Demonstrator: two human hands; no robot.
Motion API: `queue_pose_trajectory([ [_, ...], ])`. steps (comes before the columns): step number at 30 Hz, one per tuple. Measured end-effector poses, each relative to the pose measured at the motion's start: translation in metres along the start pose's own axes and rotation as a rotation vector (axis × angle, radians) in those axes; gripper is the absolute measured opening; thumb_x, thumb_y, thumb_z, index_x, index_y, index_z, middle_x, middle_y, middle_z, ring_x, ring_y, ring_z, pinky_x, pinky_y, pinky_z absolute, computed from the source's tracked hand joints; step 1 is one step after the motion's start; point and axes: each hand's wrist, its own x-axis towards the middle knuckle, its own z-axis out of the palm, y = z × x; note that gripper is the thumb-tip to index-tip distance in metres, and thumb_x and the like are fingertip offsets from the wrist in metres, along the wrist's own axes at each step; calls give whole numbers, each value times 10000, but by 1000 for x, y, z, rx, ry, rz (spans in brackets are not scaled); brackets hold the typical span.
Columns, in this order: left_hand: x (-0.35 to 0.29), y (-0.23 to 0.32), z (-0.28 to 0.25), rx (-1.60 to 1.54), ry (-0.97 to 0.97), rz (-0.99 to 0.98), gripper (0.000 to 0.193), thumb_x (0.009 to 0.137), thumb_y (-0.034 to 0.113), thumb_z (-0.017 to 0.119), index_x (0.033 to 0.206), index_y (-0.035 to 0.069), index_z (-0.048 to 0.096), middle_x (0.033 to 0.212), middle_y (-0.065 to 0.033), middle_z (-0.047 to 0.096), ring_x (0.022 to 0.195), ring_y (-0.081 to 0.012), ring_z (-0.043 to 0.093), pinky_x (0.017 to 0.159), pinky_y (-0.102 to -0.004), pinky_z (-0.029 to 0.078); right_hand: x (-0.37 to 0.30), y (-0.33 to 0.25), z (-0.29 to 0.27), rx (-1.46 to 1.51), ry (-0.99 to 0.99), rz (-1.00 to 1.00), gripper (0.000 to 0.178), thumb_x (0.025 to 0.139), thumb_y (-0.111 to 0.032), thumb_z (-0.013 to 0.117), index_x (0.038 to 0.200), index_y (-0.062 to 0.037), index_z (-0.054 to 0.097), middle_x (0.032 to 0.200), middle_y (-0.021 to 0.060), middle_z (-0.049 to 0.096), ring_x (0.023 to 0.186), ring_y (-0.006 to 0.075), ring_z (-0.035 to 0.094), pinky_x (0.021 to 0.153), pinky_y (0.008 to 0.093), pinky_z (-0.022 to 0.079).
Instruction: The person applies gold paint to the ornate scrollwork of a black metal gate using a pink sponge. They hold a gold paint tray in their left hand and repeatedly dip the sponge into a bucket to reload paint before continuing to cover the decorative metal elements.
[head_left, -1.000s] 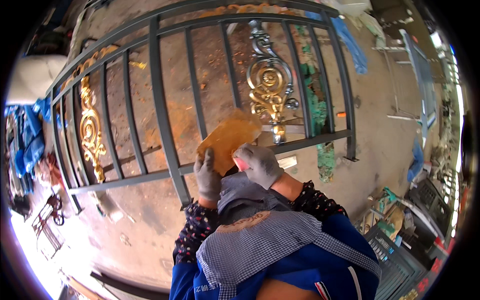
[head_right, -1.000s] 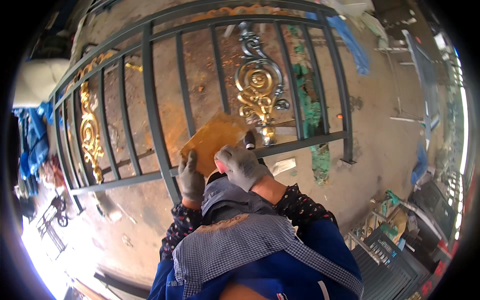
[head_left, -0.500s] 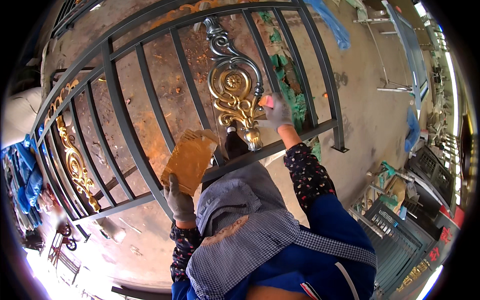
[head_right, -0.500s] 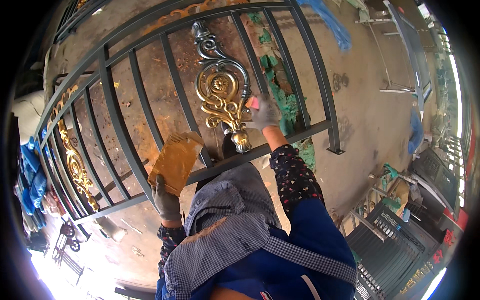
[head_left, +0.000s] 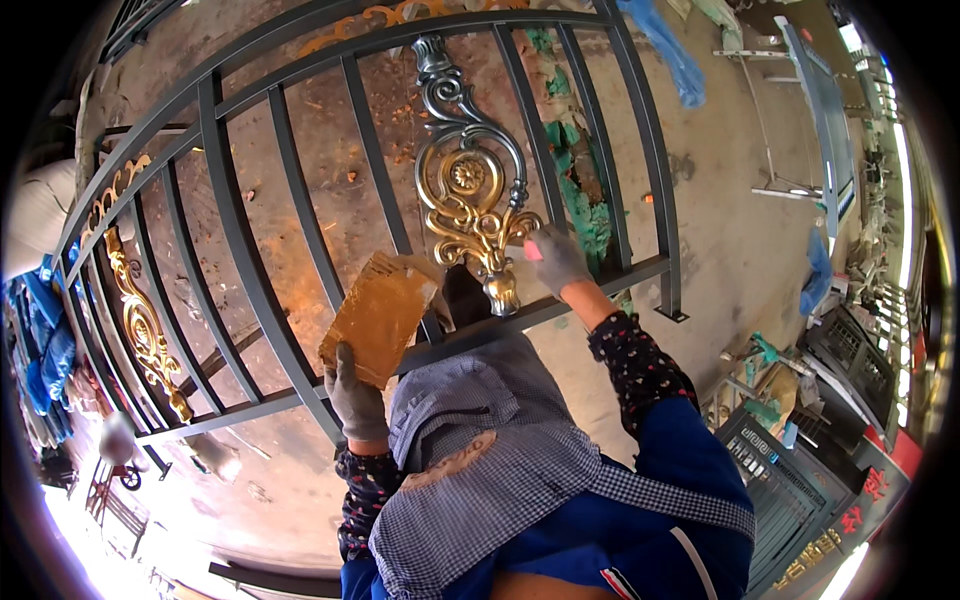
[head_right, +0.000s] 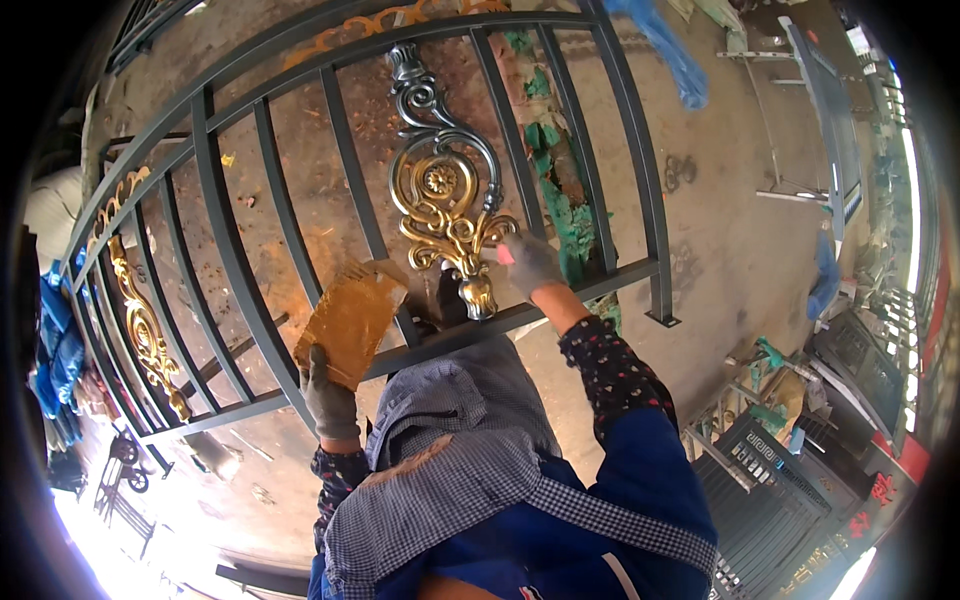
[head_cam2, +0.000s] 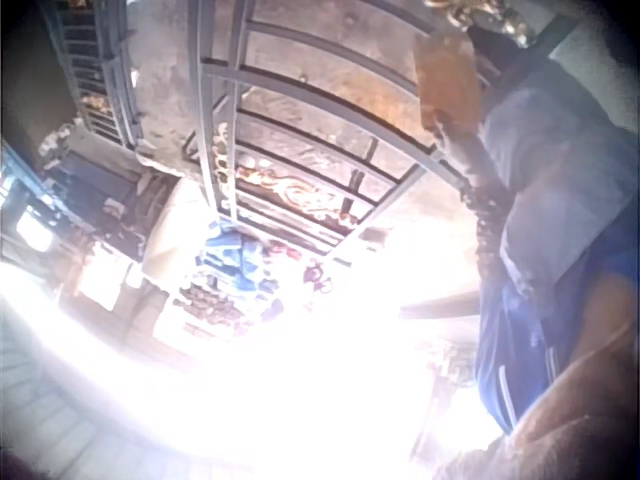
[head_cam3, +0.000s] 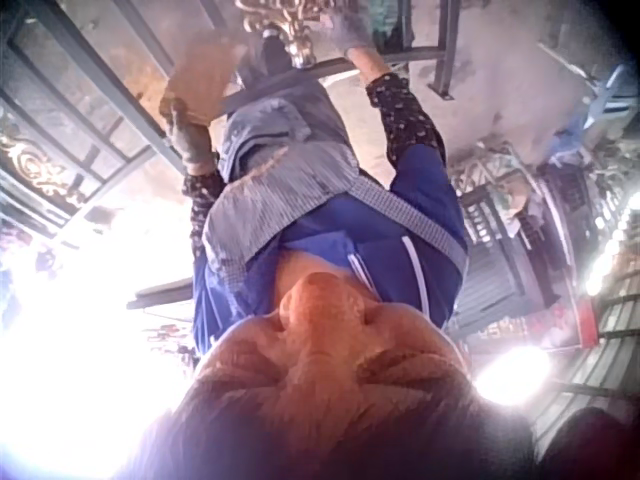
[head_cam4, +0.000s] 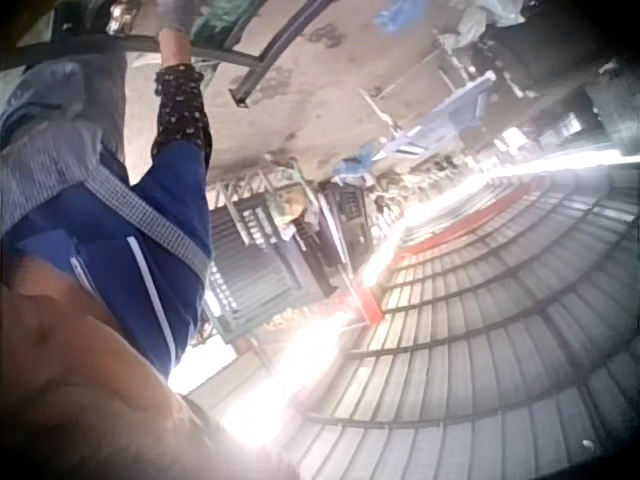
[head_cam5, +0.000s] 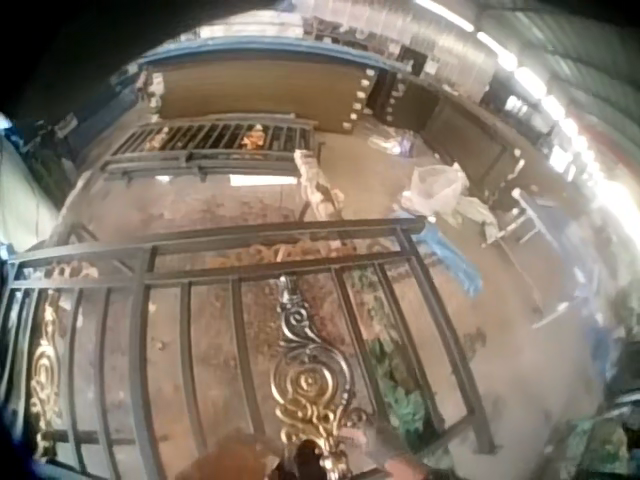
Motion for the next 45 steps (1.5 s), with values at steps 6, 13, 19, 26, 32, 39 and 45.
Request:
queue_pose_trajectory([
  [6, -6, 2, -3, -5, 11, -22, 439, 991, 270, 547, 1325, -2, 465, 1257, -135, 563, 1137, -262, 594, 917, -366, 533, 16, -26, 1, 14, 158, 94, 280, 766, -177, 704, 1007, -84, 596, 1018, 154, 627, 935, 387, 623, 795, 465, 507],
  [13, -5, 0, -5, -11, -5, 10, 453, 990, 278, 552, 1328, -7, 450, 1265, -145, 561, 1130, -266, 602, 898, -361, 549, -4, -31, -7, 43, 107, -9, 273, 794, -114, 660, 1054, -86, 583, 1038, 145, 620, 930, 375, 628, 798, 465, 509],
  [19, -6, -2, -9, 26, -16, 6, 433, 985, 262, 563, 1310, -9, 471, 1257, -138, 572, 1116, -261, 611, 892, -354, 550, 45, -36, -5, -45, 55, -104, 239, 821, -174, 613, 1043, -89, 584, 1057, 146, 627, 941, 379, 626, 786, 464, 509],
  [26, -13, 1, -22, 3, -18, 29, 409, 986, 228, 562, 1314, -4, 485, 1248, -132, 582, 1097, -260, 621, 893, -356, 545, 50, -16, -22, -57, 127, 55, 287, 799, -155, 660, 1064, -77, 586, 1053, 169, 631, 962, 384, 618, 809, 461, 501],
  [32, -13, 4, -28, -12, -7, 17, 401, 980, 207, 569, 1315, 3, 487, 1251, -123, 578, 1118, -257, 609, 914, -371, 534, 42, 2, -1, -44, 168, 101, 223, 794, -179, 669, 957, -56, 580, 995, 185, 646, 949, 408, 609, 797, 469, 495],
  [39, -14, 11, -30, -17, -3, 24, 411, 983, 232, 569, 1311, -1, 487, 1248, -125, 580, 1121, -255, 607, 910, -364, 535, 4, -10, 8, -46, 90, 154, 254, 780, -180, 654, 1003, -74, 592, 987, 190, 640, 949, 397, 617, 806, 467, 494],
  [45, -12, 14, -36, 19, -13, 29, 412, 985, 252, 563, 1301, -3, 491, 1238, -123, 586, 1099, -251, 619, 890, -351, 542, 23, 0, -6, -7, 296, 139, 269, 781, -214, 669, 992, -67, 592, 993, 197, 641, 914, 402, 623, 781, 475, 500],
])
